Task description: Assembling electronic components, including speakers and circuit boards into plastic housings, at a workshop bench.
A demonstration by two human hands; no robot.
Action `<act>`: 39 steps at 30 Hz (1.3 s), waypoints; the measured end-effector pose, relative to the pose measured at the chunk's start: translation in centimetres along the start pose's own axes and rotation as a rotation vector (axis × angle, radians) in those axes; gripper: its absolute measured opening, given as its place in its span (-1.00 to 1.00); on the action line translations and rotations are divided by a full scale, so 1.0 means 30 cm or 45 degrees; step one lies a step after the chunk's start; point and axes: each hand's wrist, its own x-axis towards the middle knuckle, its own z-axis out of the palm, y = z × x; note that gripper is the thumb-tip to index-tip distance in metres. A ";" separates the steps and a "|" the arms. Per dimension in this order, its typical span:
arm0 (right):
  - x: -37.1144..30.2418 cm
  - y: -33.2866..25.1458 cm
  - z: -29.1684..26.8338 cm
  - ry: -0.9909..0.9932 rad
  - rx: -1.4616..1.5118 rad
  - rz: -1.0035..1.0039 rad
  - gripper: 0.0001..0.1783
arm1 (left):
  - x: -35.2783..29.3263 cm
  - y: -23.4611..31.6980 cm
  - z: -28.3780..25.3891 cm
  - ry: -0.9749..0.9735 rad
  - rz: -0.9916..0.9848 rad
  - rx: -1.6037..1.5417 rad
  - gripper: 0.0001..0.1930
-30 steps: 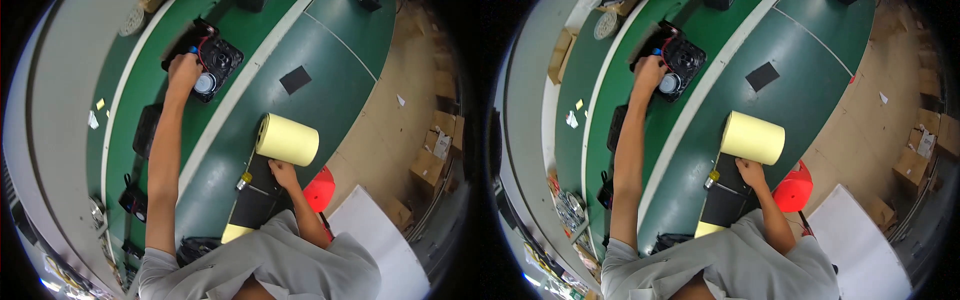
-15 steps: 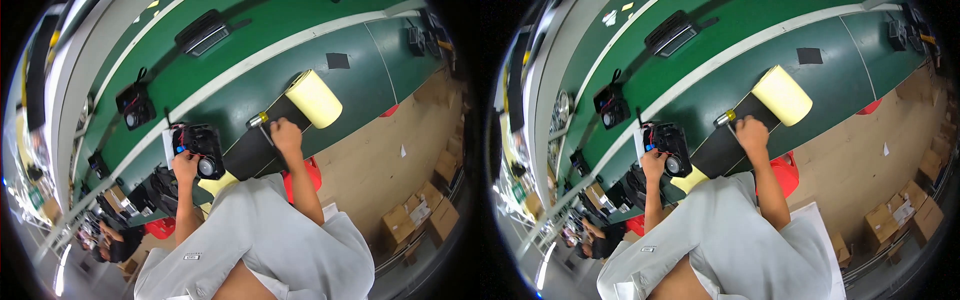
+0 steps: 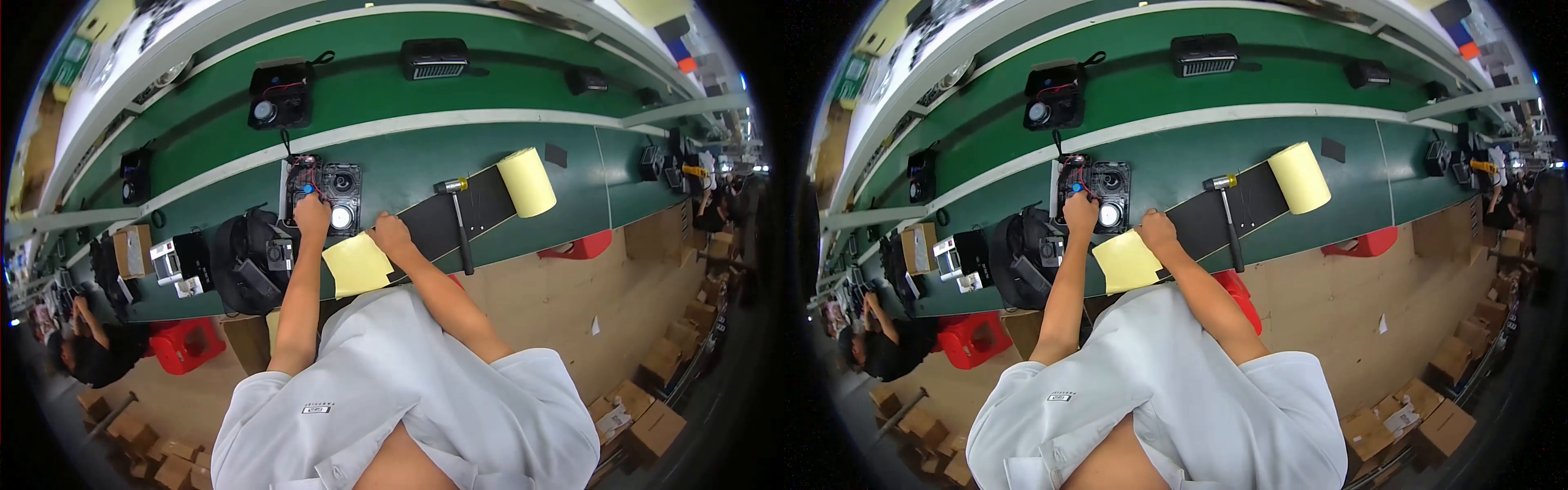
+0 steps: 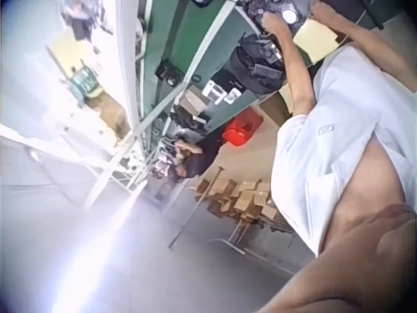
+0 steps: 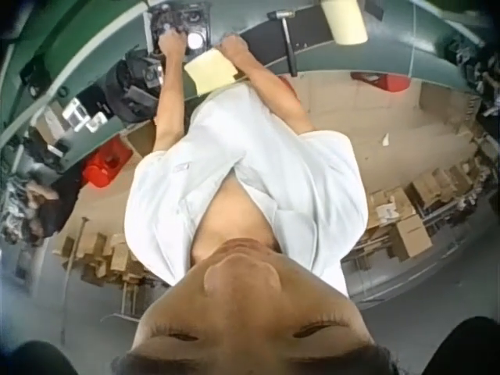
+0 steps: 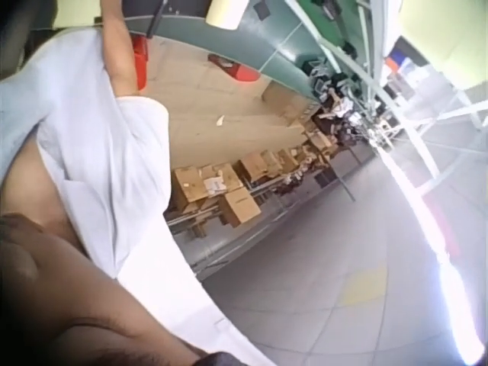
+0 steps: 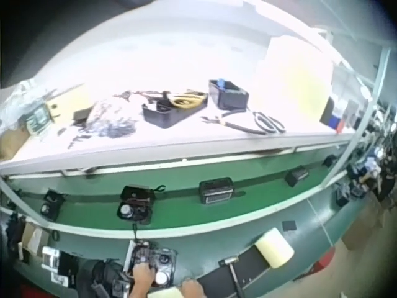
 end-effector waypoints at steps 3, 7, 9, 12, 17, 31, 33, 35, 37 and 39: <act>0.023 0.034 -0.019 -0.084 0.048 -0.032 -0.52 | 0.001 -0.008 -0.004 -0.012 0.031 -0.079 -0.77; 0.014 0.079 -0.079 -0.296 0.318 -0.050 -0.53 | -0.009 -0.020 0.004 0.025 0.072 -0.090 -0.81; -0.012 0.046 -0.084 -0.230 0.188 -0.105 -0.51 | -0.007 -0.013 -0.009 0.022 0.068 -0.063 -0.84; -0.036 0.012 -0.061 -0.077 0.025 -0.134 -0.49 | -0.033 -0.007 -0.013 -0.024 0.022 -0.149 -0.78; 0.000 0.048 -0.054 -0.165 0.089 -0.083 -0.48 | -0.295 0.040 -0.094 -0.019 0.625 -0.315 -0.54; 0.023 0.069 -0.073 -0.156 0.134 -0.064 -0.54 | -0.521 -0.104 0.106 -0.350 0.944 -0.131 -0.23; 0.024 0.061 -0.079 -0.182 0.203 -0.044 -0.64 | -0.530 -0.105 0.107 -0.328 0.930 -0.139 -0.23; 0.020 0.059 -0.099 -0.248 0.391 0.083 -0.70 | -0.537 -0.111 0.108 -0.313 0.885 -0.107 -0.23; 0.011 0.048 -0.116 -0.325 0.569 0.205 -0.76 | -0.547 -0.116 0.110 -0.316 0.844 -0.102 -0.23; 0.004 0.077 -0.108 -0.190 1.157 0.381 -0.85 | -0.546 -0.099 0.099 -0.322 0.827 -0.100 -0.23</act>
